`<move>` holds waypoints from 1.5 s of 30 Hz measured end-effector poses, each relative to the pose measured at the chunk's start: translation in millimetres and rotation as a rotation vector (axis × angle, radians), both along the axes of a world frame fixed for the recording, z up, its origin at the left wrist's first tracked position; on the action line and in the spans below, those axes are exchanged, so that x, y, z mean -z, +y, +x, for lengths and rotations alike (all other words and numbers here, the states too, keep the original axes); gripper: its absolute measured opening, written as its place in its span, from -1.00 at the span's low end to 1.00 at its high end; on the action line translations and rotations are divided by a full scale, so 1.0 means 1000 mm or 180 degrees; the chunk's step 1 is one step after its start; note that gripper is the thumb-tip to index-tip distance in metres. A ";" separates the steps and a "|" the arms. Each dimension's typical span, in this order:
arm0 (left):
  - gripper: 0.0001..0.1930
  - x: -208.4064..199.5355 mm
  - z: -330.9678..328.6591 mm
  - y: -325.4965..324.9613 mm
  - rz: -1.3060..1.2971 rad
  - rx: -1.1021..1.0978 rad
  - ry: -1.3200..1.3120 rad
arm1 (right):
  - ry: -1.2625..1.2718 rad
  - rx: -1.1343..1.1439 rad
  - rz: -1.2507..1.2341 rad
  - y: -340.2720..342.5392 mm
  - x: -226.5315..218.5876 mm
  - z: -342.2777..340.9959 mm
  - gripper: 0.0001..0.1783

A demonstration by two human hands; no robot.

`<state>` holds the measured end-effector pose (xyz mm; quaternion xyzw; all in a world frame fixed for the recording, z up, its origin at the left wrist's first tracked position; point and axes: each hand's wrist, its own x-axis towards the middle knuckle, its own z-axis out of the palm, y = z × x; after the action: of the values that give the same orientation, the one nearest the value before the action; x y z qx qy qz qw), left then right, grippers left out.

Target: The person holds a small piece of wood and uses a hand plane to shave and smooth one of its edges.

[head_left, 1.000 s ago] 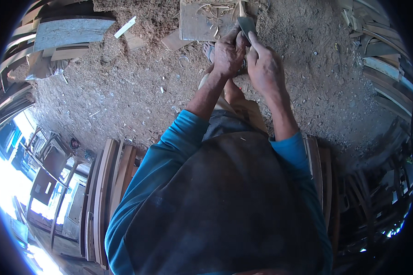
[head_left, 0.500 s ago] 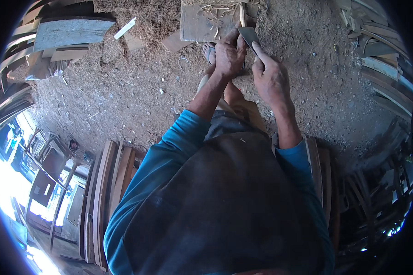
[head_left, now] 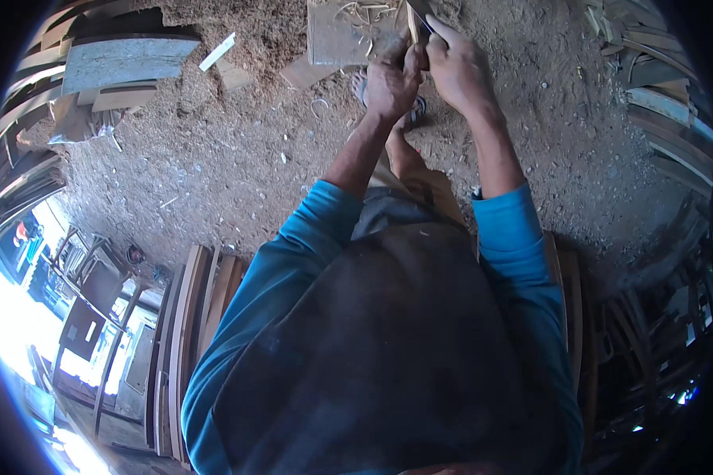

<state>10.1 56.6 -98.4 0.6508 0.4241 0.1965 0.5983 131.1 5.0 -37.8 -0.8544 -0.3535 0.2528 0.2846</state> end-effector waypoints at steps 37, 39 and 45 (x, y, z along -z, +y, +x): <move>-0.59 0.000 -0.004 0.007 -0.0181 0.0164 -0.0273 | 0.0126 -0.0255 -0.0297 -0.024 -0.018 -0.024 -0.57; -0.54 0.020 -0.002 0.003 0.0046 -0.0054 -0.0448 | -0.0066 -0.0332 -0.0227 -0.009 -0.012 -0.016 -0.58; -0.65 0.009 -0.003 0.014 -0.0256 0.0276 -0.0194 | -0.0032 -0.0519 -0.0642 -0.028 -0.036 -0.029 -0.56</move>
<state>7.5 70.2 -107.1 0.6377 0.3847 0.1730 0.6445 101.7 -22.9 -1.4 -0.8484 -0.3960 0.3051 0.1740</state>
